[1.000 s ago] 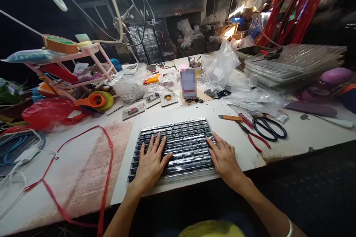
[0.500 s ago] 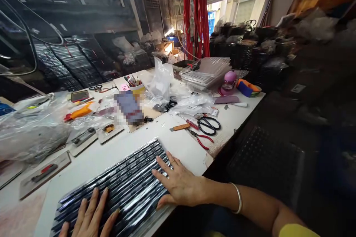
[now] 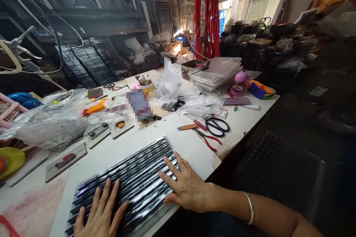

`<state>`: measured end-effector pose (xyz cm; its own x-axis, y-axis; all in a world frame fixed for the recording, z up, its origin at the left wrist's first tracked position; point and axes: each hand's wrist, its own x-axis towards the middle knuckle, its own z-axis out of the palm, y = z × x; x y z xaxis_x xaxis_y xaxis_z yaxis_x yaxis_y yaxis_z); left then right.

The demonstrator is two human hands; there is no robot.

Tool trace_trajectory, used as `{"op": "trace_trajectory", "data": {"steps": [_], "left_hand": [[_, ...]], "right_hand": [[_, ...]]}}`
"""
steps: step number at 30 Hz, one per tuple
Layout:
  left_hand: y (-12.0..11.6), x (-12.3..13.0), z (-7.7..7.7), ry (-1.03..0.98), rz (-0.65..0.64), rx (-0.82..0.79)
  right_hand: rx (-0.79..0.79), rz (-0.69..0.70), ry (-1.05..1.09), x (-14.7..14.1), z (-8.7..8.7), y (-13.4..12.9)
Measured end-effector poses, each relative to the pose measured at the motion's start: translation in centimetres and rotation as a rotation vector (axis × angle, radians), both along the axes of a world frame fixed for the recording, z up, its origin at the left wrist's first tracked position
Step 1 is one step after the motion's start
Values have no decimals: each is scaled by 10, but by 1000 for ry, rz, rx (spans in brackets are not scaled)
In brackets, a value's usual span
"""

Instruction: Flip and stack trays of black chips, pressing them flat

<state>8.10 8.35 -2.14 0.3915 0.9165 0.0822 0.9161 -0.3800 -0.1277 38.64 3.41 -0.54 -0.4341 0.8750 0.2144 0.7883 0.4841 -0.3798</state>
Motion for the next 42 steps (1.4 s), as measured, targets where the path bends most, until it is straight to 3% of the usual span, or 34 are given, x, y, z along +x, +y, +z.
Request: {"op": "trace_trajectory", "data": {"steps": [10, 15, 16, 19, 23, 26, 29, 33, 37, 39, 42], "left_hand": [[-6, 14, 10, 2, 28, 34], [-5, 5, 7, 18, 50, 32], [-5, 1, 5, 22, 37, 30], [-4, -12, 3, 19, -3, 22], [-2, -27, 2, -19, 70, 18], [0, -37, 3, -45, 150, -1], [3, -39, 15, -62, 224, -75], [13, -7, 48, -47, 211, -151], [38, 59, 75, -82, -40, -129], [51, 94, 81, -115, -196, -124], [65, 138, 77, -149, -394, -113]], "right_hand": [[77, -85, 87, -4, -1, -8], [47, -20, 73, 26, 19, 5], [52, -60, 55, 40, 26, 13], [99, -351, -22, 91, 43, 54], [105, -644, -121, 155, 49, 123], [58, -697, -203, 181, 44, 161], [21, -667, -258, 187, 40, 179], [61, -615, -289, 167, 39, 172], [44, -446, -329, 138, 30, 155], [13, -424, -364, 135, 24, 154], [19, -506, -410, 150, 19, 162]]}}
